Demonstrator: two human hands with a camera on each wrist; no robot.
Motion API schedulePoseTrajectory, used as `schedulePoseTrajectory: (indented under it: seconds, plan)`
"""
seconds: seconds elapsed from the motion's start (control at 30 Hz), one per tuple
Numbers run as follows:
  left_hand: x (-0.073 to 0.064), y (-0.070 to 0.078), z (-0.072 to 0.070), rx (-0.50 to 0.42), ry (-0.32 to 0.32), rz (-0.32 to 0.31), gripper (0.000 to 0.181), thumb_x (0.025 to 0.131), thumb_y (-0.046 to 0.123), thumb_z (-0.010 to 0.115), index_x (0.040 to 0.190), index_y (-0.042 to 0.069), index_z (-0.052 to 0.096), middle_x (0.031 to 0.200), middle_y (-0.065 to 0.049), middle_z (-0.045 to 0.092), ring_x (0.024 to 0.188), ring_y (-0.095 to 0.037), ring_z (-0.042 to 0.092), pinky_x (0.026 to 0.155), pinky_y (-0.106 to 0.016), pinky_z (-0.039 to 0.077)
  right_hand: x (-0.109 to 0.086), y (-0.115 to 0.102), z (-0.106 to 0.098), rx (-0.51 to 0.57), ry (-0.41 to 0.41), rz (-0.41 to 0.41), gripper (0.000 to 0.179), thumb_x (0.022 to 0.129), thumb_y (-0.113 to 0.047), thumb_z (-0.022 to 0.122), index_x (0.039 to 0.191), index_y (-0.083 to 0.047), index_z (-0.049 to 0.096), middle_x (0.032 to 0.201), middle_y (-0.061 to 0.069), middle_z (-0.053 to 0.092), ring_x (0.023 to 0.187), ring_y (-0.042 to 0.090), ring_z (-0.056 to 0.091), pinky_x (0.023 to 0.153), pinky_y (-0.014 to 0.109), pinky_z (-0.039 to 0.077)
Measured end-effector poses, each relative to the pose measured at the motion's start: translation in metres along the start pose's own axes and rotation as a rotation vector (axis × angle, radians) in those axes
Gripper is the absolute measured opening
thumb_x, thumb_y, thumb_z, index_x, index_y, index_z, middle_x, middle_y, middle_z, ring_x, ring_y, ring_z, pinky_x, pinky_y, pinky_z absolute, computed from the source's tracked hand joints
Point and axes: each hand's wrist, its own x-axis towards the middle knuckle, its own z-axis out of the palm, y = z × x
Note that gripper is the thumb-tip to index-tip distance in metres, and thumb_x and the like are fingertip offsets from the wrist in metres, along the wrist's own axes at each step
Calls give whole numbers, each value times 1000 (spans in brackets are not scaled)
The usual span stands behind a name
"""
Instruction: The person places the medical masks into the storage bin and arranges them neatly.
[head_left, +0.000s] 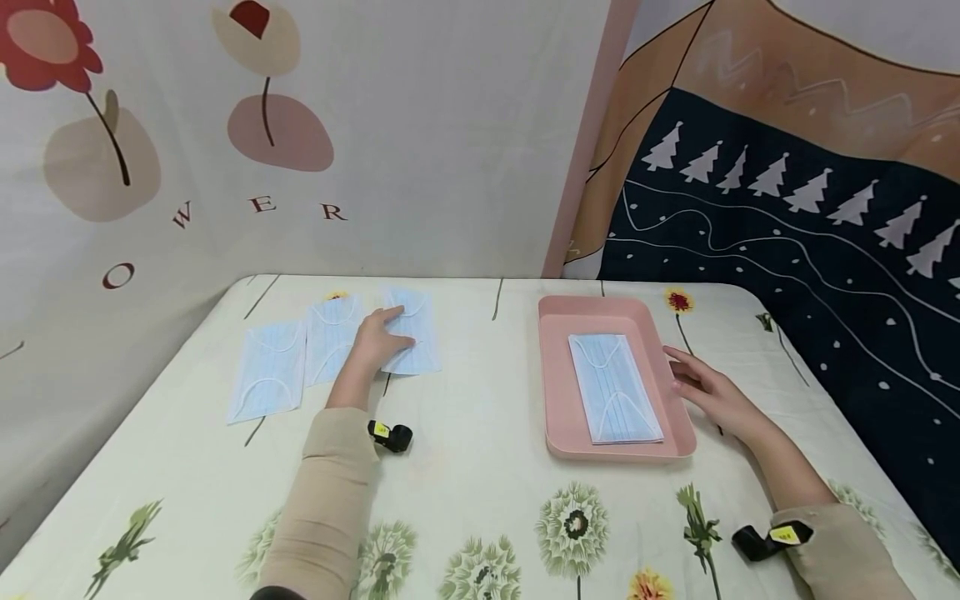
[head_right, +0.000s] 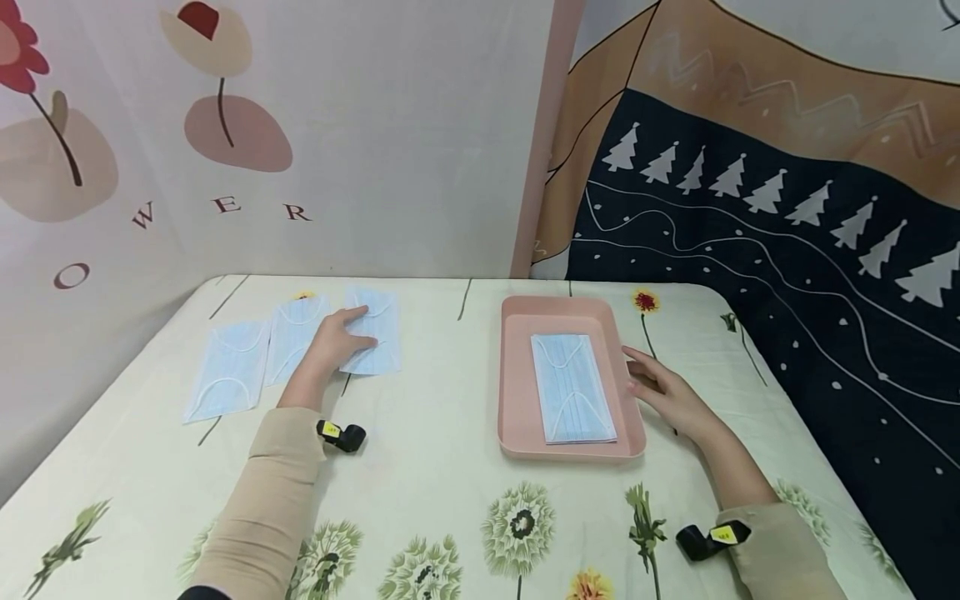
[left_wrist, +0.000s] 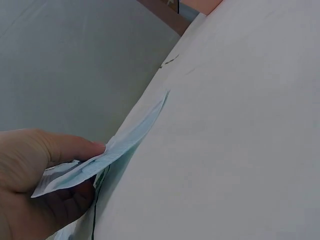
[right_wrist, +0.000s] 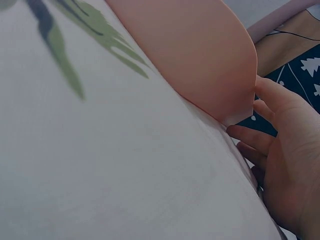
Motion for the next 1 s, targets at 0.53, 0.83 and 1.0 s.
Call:
schedulePoseTrajectory:
  seconds: [0.53,0.83,1.0]
  plan:
    - [-10,37,3,-173,37,53,71,85,10,72,148,16,39,156,-16,17,142,-35,15,111,-49,19,-1,1,-1,3,-5,7,60,101,-21,51,153,-10,23,139,26,43,113,-7,42,88,9,37]
    - [-18,65,12,-302,50,62,72,83,10,73,147,24,42,157,-8,21,136,-30,31,106,-43,33,-1,1,0,-1,-4,1,59,101,-21,51,153,-10,24,139,26,42,113,-7,42,88,8,37]
    - [-23,79,22,-450,33,72,73,82,5,73,146,24,44,155,-5,26,122,-26,47,94,-37,45,0,1,0,-4,-2,3,59,101,-20,51,153,-10,23,139,26,43,113,-7,42,87,8,37]
